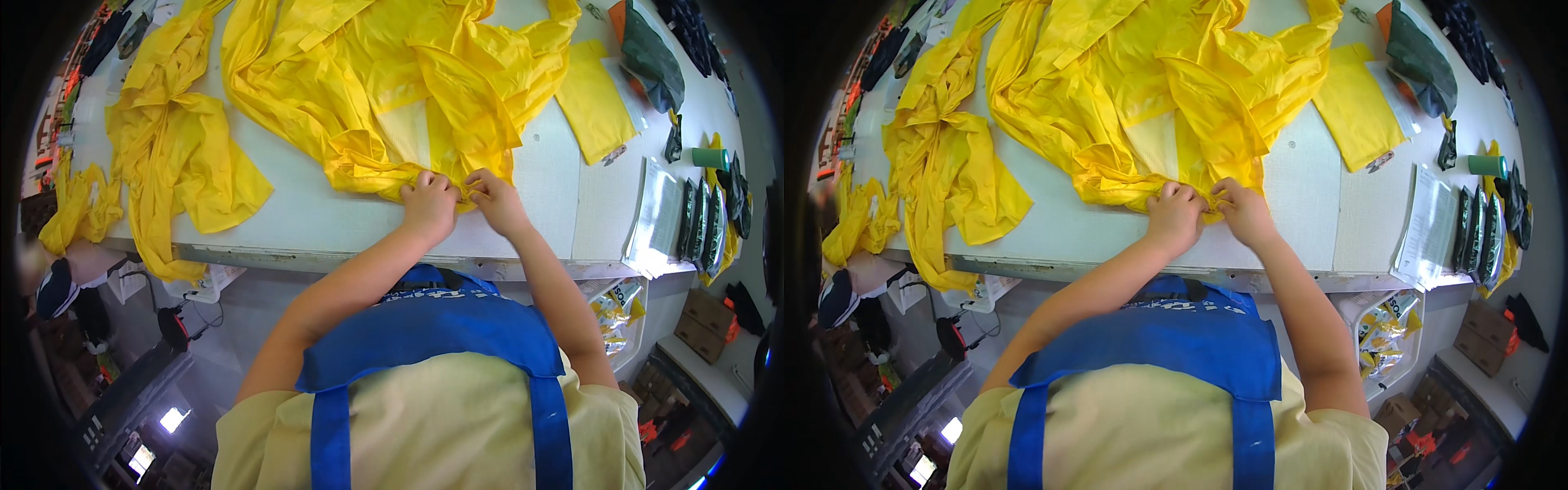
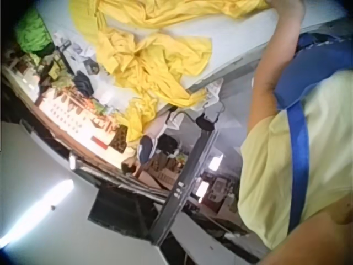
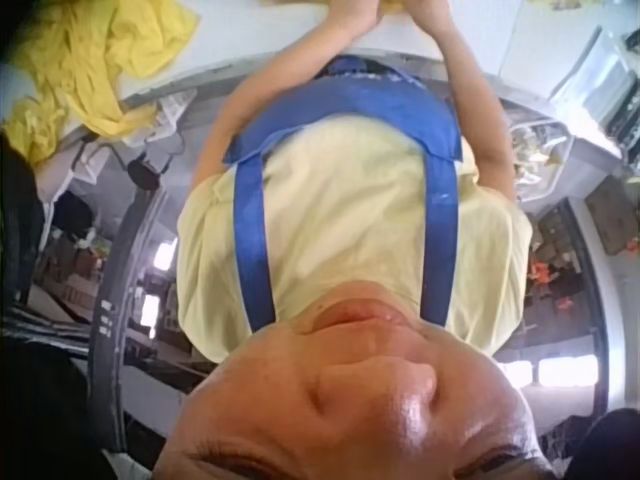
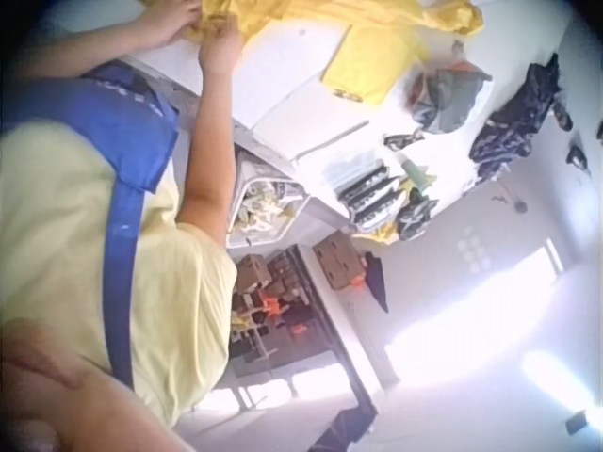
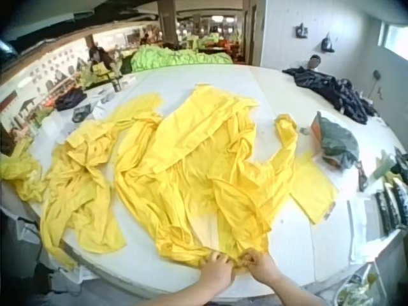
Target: The person spreads a large yellow fabric on a table, folds and aligns edges, then uses scissors to trim excess material. The person repeatedly adjusts and smooths the fabric while cutting along edges.
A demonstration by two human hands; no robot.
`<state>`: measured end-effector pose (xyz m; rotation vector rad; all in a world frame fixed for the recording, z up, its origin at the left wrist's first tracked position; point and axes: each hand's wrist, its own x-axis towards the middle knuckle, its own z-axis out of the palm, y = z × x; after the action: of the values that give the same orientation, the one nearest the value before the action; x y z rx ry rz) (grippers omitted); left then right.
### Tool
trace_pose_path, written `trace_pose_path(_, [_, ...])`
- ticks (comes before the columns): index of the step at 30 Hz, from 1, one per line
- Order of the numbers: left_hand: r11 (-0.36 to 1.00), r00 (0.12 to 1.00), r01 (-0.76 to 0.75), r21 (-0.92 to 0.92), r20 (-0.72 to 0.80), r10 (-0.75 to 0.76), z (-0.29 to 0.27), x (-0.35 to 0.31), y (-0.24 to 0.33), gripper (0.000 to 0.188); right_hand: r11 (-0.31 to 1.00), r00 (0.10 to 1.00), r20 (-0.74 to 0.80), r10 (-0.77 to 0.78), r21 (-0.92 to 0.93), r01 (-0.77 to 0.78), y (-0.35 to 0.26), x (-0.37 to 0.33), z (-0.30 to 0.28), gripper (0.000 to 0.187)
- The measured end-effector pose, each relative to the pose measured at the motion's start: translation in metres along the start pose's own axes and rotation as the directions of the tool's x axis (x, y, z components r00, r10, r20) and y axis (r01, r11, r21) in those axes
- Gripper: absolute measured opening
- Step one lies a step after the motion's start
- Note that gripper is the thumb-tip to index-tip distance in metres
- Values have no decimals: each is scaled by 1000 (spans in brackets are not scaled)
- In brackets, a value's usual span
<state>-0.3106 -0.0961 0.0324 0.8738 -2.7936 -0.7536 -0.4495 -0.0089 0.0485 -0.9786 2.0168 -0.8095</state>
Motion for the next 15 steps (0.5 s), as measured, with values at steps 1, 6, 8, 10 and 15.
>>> trace_pose_path(1, [999, 999, 29, -30, 22, -28, -5, 0, 1, 13, 964, 987, 81, 142, 217, -156, -4, 2, -4, 17])
trace_pose_path(6, [953, 988, 146, -266, 81, -129, -12, 4, -9, 19, 765, 984, 107, 145, 619, -180, 9, -2, 6, 10])
trace_pose_path(8, [935, 988, 151, -320, 91, -128, -14, 4, -13, 18, 844, 995, 39, 94, 527, -101, 6, -6, 8, 7])
trace_pose_path(10, [931, 991, 123, -344, 90, -97, -16, 5, -16, 16, 965, 998, -58, -8, 263, 23, -4, -12, 6, 4])
trace_pose_path(15, [944, 991, -27, -328, -131, -17, -30, -10, -5, 11, 636, 794, -26, -607, -614, 467, -44, -20, 5, 8])
